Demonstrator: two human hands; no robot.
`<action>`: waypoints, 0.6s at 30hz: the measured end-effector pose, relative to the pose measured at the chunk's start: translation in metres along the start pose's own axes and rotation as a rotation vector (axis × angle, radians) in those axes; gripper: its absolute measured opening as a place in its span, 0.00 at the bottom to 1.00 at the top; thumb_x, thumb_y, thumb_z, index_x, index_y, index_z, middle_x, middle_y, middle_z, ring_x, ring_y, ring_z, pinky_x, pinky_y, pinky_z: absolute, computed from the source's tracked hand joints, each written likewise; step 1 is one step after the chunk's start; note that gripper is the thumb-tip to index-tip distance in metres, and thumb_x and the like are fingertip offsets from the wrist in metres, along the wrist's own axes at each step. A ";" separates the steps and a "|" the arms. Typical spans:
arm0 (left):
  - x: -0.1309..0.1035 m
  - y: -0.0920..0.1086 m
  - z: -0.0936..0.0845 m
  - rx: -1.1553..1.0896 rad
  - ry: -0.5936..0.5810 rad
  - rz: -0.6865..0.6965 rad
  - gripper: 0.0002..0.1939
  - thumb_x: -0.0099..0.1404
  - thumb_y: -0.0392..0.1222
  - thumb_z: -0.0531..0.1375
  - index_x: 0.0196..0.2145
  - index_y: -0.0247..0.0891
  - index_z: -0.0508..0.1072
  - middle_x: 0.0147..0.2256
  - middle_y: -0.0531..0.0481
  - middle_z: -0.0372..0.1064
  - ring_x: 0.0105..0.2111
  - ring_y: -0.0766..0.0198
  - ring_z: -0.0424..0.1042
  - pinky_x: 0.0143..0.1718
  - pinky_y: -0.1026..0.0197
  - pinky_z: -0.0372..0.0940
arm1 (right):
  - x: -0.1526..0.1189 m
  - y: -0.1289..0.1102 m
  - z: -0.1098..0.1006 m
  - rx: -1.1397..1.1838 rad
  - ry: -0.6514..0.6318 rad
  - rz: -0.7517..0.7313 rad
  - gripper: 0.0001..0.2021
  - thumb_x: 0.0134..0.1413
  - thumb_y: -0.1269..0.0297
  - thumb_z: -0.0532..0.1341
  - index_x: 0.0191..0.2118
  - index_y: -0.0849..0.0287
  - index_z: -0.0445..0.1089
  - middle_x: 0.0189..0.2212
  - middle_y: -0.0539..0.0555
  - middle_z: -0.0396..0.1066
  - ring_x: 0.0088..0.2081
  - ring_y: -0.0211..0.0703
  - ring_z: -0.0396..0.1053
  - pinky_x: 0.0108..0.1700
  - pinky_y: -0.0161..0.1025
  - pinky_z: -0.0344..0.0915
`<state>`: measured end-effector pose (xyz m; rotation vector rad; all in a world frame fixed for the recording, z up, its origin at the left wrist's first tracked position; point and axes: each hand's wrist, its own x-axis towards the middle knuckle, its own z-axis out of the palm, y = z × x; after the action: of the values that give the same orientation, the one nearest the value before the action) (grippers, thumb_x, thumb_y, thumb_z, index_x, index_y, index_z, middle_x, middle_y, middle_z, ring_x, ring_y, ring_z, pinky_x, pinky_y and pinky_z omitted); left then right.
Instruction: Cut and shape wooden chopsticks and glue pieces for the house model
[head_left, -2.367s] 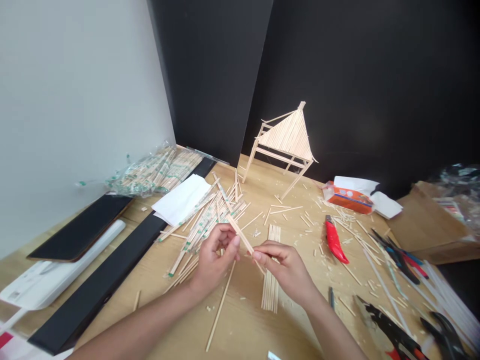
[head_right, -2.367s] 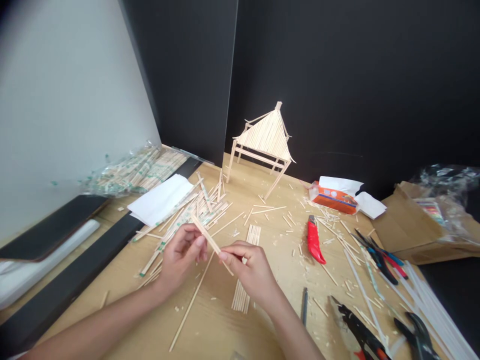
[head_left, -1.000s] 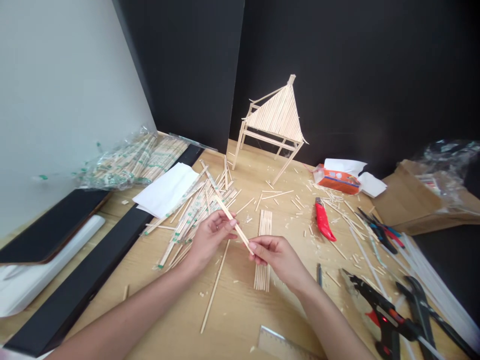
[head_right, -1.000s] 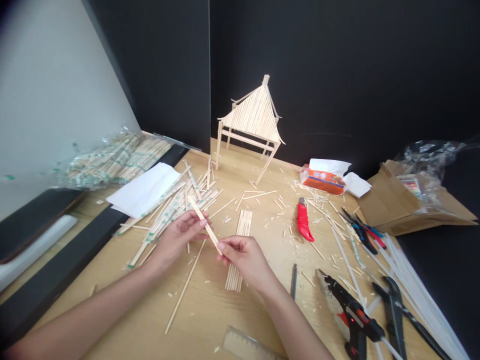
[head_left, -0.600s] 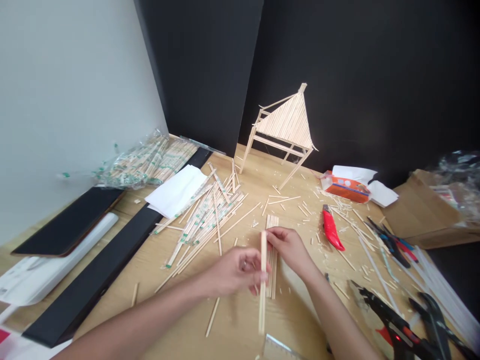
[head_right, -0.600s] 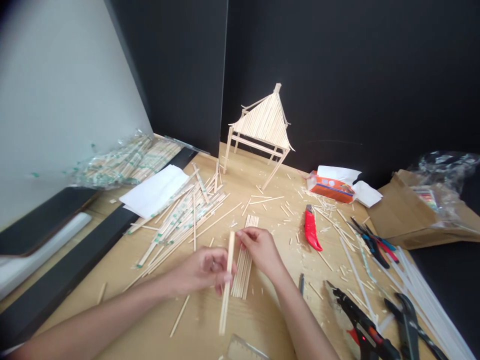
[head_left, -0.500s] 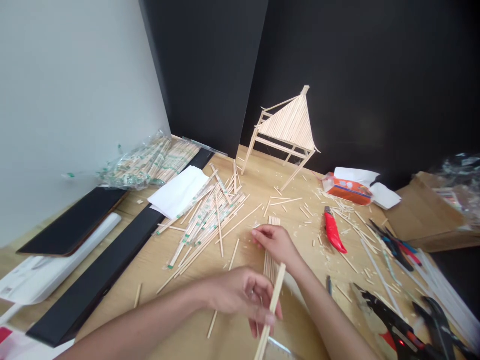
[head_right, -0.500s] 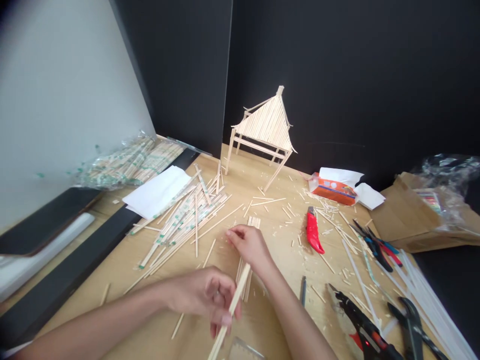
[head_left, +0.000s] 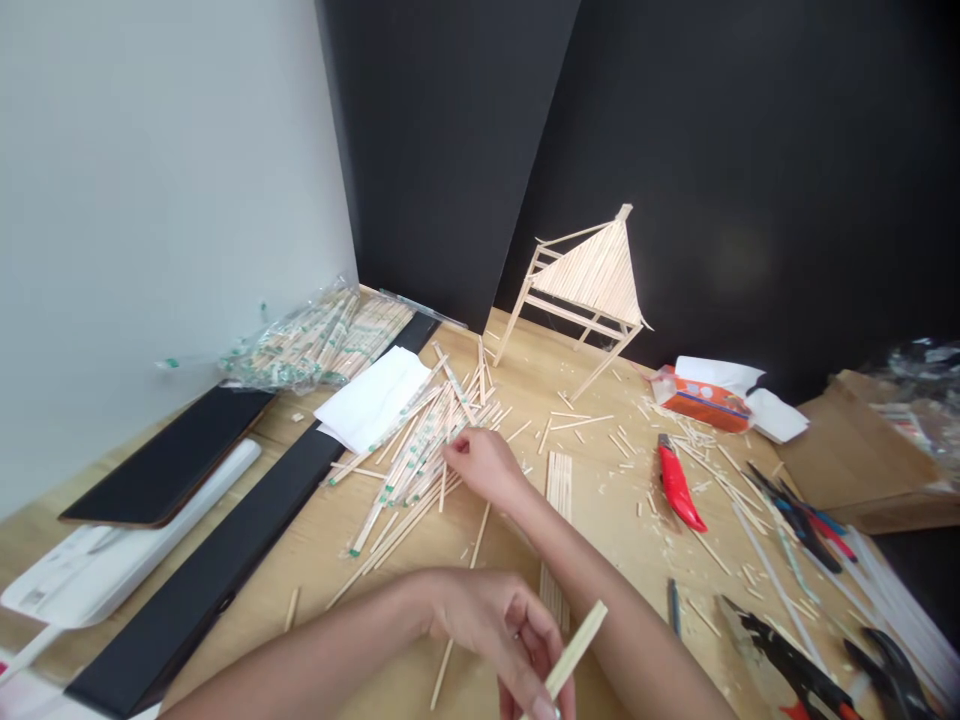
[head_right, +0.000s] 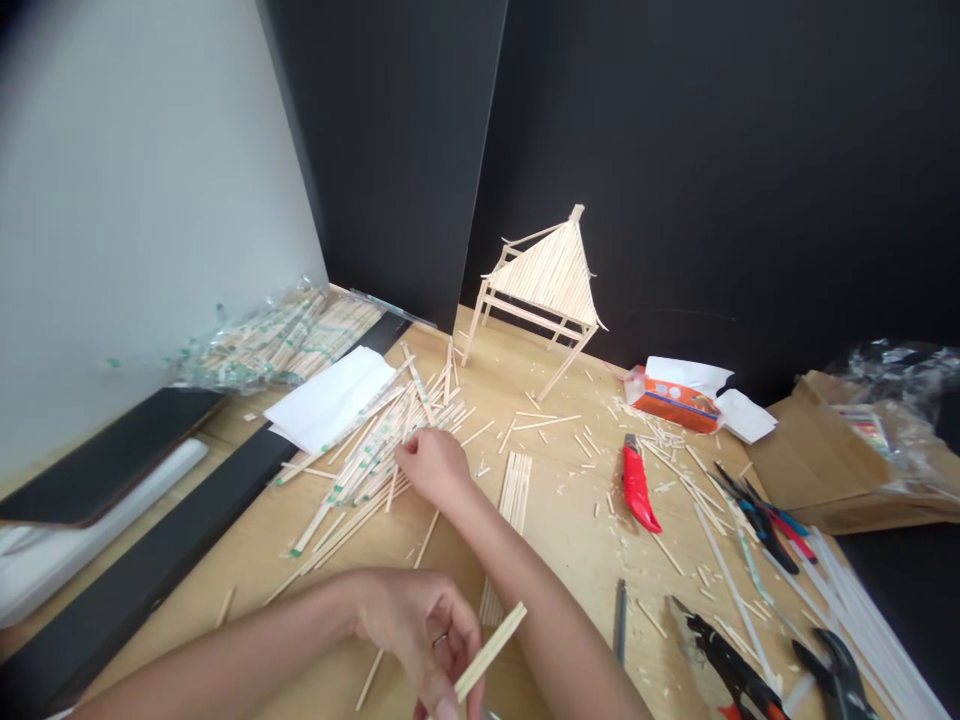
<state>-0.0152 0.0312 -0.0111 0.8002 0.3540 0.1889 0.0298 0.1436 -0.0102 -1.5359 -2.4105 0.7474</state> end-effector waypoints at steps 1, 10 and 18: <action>-0.001 0.000 -0.002 0.005 -0.008 0.005 0.14 0.44 0.46 0.71 0.30 0.40 0.79 0.26 0.55 0.72 0.23 0.69 0.69 0.27 0.68 0.69 | 0.008 0.001 -0.003 -0.011 0.011 0.013 0.14 0.55 0.55 0.58 0.26 0.58 0.72 0.27 0.53 0.74 0.32 0.42 0.70 0.33 0.34 0.58; -0.005 0.006 -0.016 -0.121 0.076 0.219 0.12 0.48 0.43 0.69 0.32 0.36 0.78 0.23 0.52 0.74 0.20 0.65 0.73 0.24 0.65 0.68 | 0.072 0.020 -0.017 -0.010 0.150 0.266 0.15 0.60 0.60 0.57 0.50 0.61 0.65 0.48 0.57 0.66 0.44 0.46 0.68 0.45 0.49 0.67; -0.004 0.010 -0.020 -0.229 0.440 0.420 0.13 0.50 0.44 0.68 0.32 0.34 0.76 0.24 0.48 0.72 0.23 0.64 0.73 0.26 0.63 0.68 | 0.057 0.040 -0.040 0.349 0.095 0.241 0.14 0.60 0.60 0.57 0.46 0.63 0.67 0.42 0.55 0.69 0.39 0.44 0.69 0.39 0.43 0.68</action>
<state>-0.0265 0.0500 -0.0160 0.5931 0.5637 0.7925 0.0530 0.2206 -0.0023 -1.6822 -1.9213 1.0498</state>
